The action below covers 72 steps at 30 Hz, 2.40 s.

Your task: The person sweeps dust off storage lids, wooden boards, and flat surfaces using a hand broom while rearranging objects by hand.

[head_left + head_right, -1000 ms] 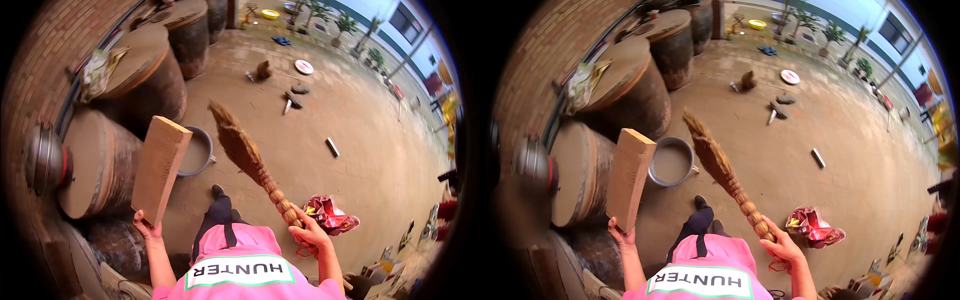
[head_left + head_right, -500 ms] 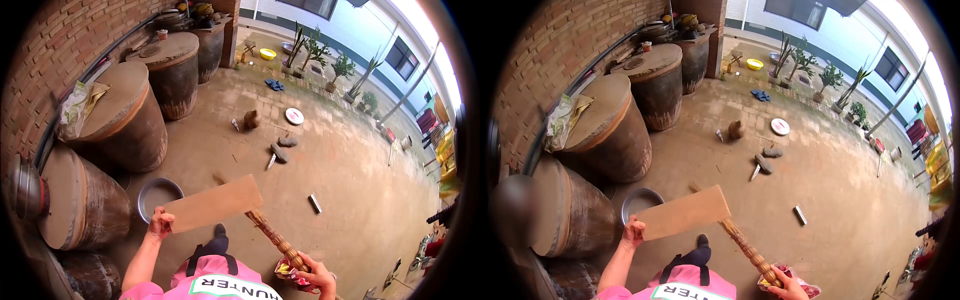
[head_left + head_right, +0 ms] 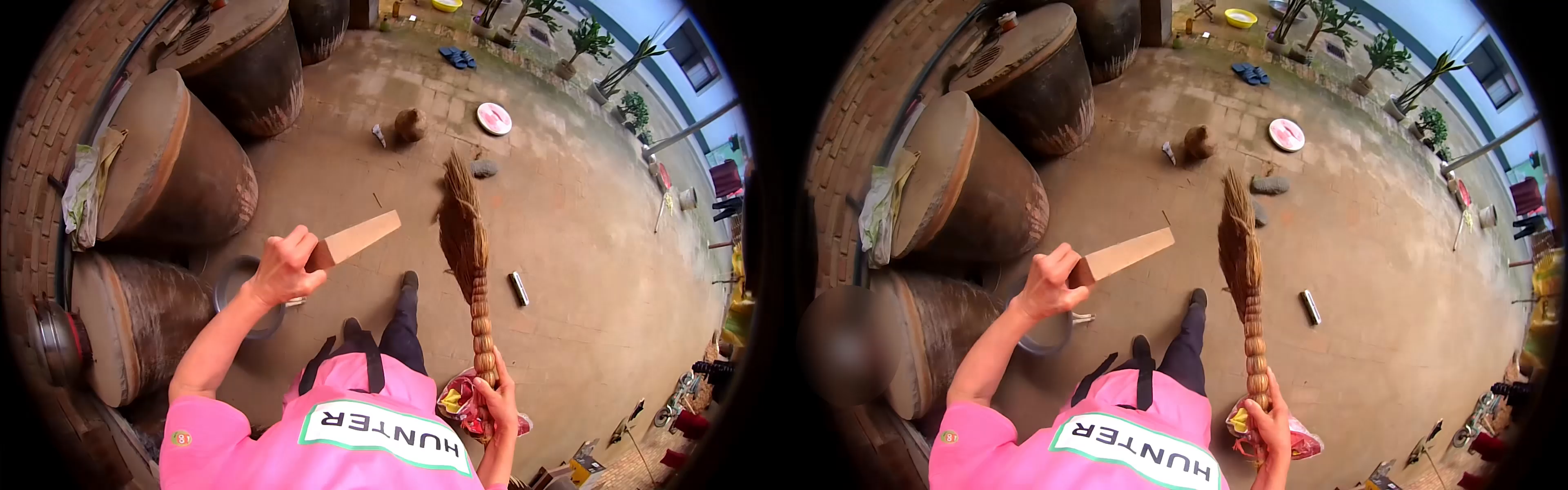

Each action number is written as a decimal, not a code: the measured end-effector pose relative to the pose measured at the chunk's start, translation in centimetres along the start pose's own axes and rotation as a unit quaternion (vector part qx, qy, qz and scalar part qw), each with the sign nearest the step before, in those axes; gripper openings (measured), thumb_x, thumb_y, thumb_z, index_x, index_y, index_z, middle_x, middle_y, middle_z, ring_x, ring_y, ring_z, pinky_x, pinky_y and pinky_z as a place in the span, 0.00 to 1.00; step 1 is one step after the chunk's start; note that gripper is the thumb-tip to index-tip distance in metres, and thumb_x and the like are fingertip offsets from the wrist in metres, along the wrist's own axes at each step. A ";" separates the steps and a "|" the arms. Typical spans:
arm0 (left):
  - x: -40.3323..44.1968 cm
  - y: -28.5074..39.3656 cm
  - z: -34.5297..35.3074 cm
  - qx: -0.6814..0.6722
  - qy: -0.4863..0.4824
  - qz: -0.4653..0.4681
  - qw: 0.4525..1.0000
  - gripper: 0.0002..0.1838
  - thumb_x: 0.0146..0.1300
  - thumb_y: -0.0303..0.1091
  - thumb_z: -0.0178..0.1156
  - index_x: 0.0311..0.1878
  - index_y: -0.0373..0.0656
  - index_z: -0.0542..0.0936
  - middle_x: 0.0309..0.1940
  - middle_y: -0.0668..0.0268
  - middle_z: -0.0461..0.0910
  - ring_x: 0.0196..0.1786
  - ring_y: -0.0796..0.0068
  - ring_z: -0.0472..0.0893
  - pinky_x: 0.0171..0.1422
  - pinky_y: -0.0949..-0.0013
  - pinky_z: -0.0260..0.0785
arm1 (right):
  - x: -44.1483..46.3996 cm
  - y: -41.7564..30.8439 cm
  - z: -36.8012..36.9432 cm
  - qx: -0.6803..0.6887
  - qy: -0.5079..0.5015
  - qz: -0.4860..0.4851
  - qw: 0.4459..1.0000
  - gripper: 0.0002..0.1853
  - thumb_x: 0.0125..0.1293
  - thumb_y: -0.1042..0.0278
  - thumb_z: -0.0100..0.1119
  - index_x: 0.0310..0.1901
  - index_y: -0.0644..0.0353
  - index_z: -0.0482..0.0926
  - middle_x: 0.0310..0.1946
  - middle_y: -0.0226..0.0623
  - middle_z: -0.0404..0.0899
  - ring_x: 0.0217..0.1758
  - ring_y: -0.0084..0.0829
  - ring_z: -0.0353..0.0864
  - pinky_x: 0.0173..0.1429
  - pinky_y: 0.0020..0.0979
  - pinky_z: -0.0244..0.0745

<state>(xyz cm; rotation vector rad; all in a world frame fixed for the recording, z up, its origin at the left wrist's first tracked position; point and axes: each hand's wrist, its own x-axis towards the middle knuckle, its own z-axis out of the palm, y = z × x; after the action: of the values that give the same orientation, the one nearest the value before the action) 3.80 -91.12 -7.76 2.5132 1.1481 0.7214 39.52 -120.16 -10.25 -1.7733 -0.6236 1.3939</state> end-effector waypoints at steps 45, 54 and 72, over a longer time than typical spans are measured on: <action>19.7 -15.1 3.6 -0.405 0.386 -0.528 0.638 0.09 0.45 0.28 0.68 0.27 0.32 0.81 0.16 0.64 0.78 0.10 0.80 0.69 0.12 0.77 0.59 | 47.0 -22.2 1.5 -0.183 -0.166 0.099 0.964 0.40 0.60 0.79 0.63 0.73 0.49 0.59 0.22 0.30 0.74 0.17 0.23 0.73 0.21 0.29 0.74; 24.6 -30.0 -5.9 -0.517 0.586 -0.444 0.438 0.07 0.54 0.34 0.66 0.27 0.46 0.77 0.17 0.74 0.75 0.11 0.86 0.64 0.12 0.79 0.57 | 58.7 -28.2 10.1 -0.242 -0.232 0.080 0.939 0.41 0.60 0.77 0.64 0.74 0.48 0.57 0.20 0.30 0.74 0.17 0.23 0.73 0.20 0.29 0.72; 34.0 -54.6 -19.3 -0.446 0.720 -0.346 0.403 0.11 0.57 0.38 0.67 0.35 0.45 0.77 0.26 0.72 0.77 0.13 0.84 0.62 0.13 0.81 0.52 | 81.5 -45.1 26.6 -0.295 -0.282 0.095 0.908 0.43 0.57 0.78 0.66 0.74 0.48 0.58 0.23 0.33 0.75 0.20 0.24 0.75 0.22 0.31 0.73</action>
<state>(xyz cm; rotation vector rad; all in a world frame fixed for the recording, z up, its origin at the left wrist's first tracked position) -21.78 -29.08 -5.16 -0.0822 1.2358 2.3359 40.58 -24.12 -22.83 -1.9066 -1.3232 2.0384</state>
